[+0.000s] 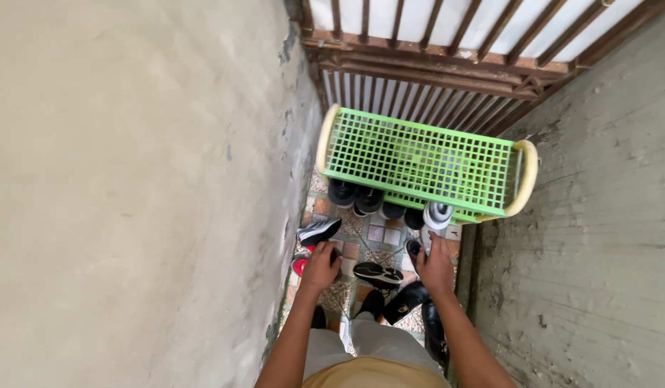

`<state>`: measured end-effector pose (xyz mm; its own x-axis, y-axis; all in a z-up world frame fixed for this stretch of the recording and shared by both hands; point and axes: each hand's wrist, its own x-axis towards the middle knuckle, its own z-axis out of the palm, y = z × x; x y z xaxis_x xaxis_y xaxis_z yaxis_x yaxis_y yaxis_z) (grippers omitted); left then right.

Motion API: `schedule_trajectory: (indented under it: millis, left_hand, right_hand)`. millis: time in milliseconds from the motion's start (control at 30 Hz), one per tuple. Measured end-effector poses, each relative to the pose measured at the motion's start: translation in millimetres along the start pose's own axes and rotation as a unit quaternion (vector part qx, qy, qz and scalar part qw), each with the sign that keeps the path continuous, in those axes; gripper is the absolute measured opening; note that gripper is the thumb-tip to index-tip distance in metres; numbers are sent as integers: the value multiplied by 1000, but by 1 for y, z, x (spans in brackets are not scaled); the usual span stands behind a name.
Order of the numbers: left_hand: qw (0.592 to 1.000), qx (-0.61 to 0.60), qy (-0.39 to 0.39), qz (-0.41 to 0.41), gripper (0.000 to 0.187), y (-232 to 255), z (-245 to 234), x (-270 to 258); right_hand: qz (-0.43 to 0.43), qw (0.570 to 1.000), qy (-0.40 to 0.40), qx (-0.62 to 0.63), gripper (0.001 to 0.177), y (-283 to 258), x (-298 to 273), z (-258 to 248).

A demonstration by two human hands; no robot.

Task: Arrange various shoes and sneakers onto a green plastic shoe rack.

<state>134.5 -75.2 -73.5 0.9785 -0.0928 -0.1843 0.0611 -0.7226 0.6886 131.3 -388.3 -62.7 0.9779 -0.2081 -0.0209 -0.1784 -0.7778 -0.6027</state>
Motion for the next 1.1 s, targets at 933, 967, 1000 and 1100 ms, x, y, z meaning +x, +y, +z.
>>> schedule_trajectory:
  millis: [933, 967, 1000, 1100]
  left_hand:
    - [992, -24, 18, -123, 45, -270, 59, -68]
    - [991, -23, 14, -130, 44, -281, 70, -64]
    - [990, -25, 14, -138, 44, -293, 84, -57]
    - [989, -31, 17, -144, 49, -331, 122, -41]
  right_hand:
    - [-64, 988, -121, 71, 44, -35, -68, 262]
    - [-85, 987, -119, 71, 44, -29, -67, 278]
    - [-109, 984, -118, 70, 45, -22, -63, 295]
    - [-106, 980, -149, 73, 45, -12, -50, 338]
